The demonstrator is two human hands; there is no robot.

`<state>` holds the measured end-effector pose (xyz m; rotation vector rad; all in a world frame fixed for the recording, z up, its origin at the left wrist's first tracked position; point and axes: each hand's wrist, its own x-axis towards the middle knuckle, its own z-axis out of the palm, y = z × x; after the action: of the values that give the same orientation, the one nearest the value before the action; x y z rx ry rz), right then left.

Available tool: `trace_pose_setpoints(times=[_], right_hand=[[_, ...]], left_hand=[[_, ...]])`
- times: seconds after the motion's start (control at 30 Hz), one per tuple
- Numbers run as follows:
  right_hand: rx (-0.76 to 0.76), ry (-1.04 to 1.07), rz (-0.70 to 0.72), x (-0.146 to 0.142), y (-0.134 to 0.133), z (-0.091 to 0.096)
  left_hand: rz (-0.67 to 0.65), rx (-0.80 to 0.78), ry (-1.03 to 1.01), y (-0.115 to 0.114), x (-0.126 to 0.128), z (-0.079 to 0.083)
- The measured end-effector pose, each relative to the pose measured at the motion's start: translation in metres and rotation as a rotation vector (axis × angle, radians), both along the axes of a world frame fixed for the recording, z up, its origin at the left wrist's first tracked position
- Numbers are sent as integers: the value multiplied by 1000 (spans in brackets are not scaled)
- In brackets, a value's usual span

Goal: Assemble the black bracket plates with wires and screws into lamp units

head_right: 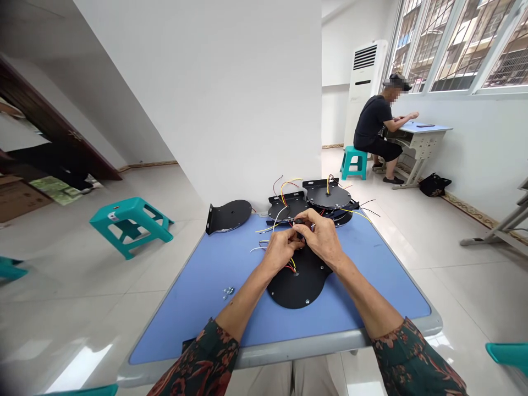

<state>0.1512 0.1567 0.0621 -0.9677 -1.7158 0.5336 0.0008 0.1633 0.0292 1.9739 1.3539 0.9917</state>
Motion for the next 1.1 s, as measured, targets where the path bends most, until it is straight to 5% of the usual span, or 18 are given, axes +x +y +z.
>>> trace_pose_setpoints(times=[0.13,0.3,0.7,0.9,1.1], right_hand=[[-2,24,-69,-2,2,-4],[-45,67,43,1,5,-7],[3,-3,13,4,6,-10],[246,-174,-190,1,5,-18],[98,71,-288,-7,8,-16]], left_hand=[[-28,3,11,0,2,-1],[-28,-2,-37,2,3,-4],[-13,-14,-106,-2,6,-15],[-7,24,-102,-1,5,-17],[-22,69,-125,-1,7,-22]])
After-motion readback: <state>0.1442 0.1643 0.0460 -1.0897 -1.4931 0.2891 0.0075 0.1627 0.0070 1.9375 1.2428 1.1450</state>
